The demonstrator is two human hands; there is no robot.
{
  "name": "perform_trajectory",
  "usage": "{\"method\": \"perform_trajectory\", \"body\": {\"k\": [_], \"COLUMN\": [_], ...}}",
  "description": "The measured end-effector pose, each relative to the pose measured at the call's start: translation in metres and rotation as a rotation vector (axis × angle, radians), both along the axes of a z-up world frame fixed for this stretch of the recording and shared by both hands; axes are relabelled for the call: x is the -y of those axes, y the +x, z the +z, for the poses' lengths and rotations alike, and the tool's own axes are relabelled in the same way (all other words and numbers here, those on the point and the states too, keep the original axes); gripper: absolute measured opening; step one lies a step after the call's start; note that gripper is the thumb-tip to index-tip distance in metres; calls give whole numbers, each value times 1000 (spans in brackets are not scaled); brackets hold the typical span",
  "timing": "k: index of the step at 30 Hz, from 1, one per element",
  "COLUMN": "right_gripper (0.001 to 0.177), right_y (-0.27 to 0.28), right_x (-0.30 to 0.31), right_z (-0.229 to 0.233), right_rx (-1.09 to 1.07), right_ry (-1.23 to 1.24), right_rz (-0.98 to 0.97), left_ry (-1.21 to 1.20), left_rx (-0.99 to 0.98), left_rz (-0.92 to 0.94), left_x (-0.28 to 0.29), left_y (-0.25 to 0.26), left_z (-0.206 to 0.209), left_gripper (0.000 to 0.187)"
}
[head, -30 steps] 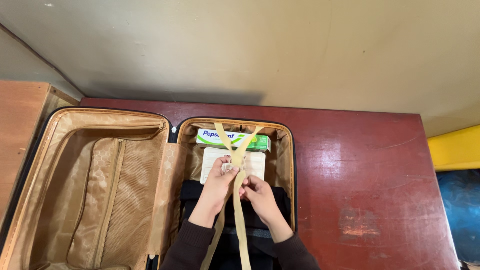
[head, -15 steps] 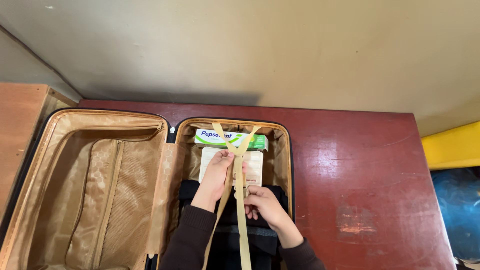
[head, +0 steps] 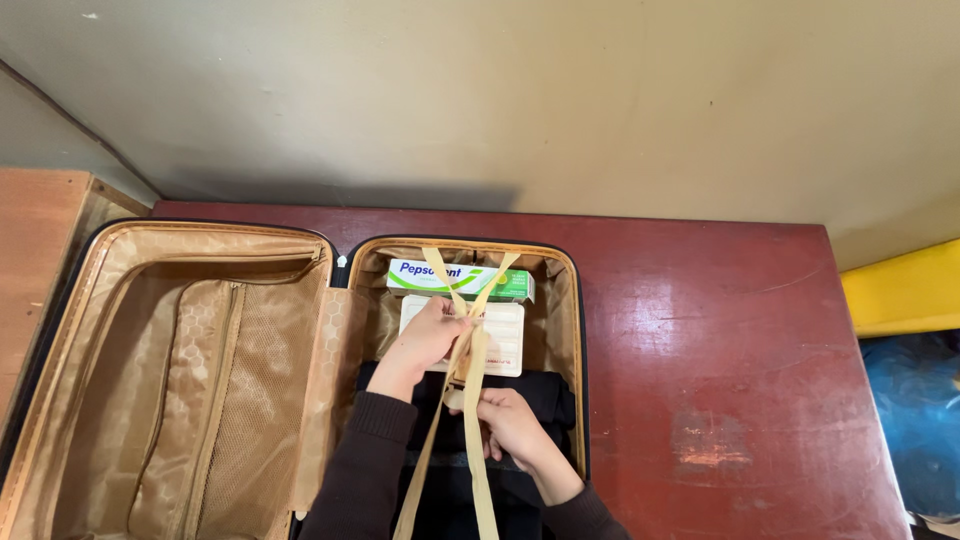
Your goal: The person folds black pants and places them into an open suitcase. They then add a first-aid kit and a box of toothpaste, securing the items with the suitcase's internal straps. Finally, they unfold a white sweatshirt on the table.
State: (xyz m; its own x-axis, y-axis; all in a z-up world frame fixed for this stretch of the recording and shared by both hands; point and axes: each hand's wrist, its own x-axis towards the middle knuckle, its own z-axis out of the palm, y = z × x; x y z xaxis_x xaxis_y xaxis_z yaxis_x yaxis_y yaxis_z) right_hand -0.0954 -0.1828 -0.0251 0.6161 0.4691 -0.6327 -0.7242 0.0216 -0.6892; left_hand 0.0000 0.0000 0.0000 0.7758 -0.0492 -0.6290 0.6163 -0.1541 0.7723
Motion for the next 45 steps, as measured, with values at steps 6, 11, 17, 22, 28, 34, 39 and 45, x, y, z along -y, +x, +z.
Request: {"method": "perform_trajectory", "body": {"k": [6, 11, 17, 22, 28, 34, 39, 45], "right_gripper": [21, 22, 24, 25, 24, 28, 28, 44], "right_y": [-11, -7, 1, 3, 5, 14, 8, 11], "right_x": [6, 10, 4, 0, 3, 6, 0, -13], "right_z": [-4, -1, 4, -1, -6, 25, 59, 52], "right_rx": [-9, -8, 58, 95, 175, 217, 1122, 1544], "right_ry": [14, -9, 3, -19, -9, -268, -623, -813], "right_rz": [197, 148, 154, 195, 158, 159, -162, 128], "left_ry": [-376, -112, 541, 621, 169, 13, -31, -25], "left_rx": [74, 143, 259, 292, 180, 179, 168, 156], "left_rz": [339, 234, -112, -131, 42, 154, 181, 171], "left_x": [-4, 0, 0, 2, -5, 4, 5, 4], "left_y": [2, -5, -8, -13, -12, -20, -20, -19], "left_z": [-12, -37, -20, 5, 1, -14, -19, -17], "left_gripper": [25, 23, 34, 38, 50, 46, 46, 46]}}
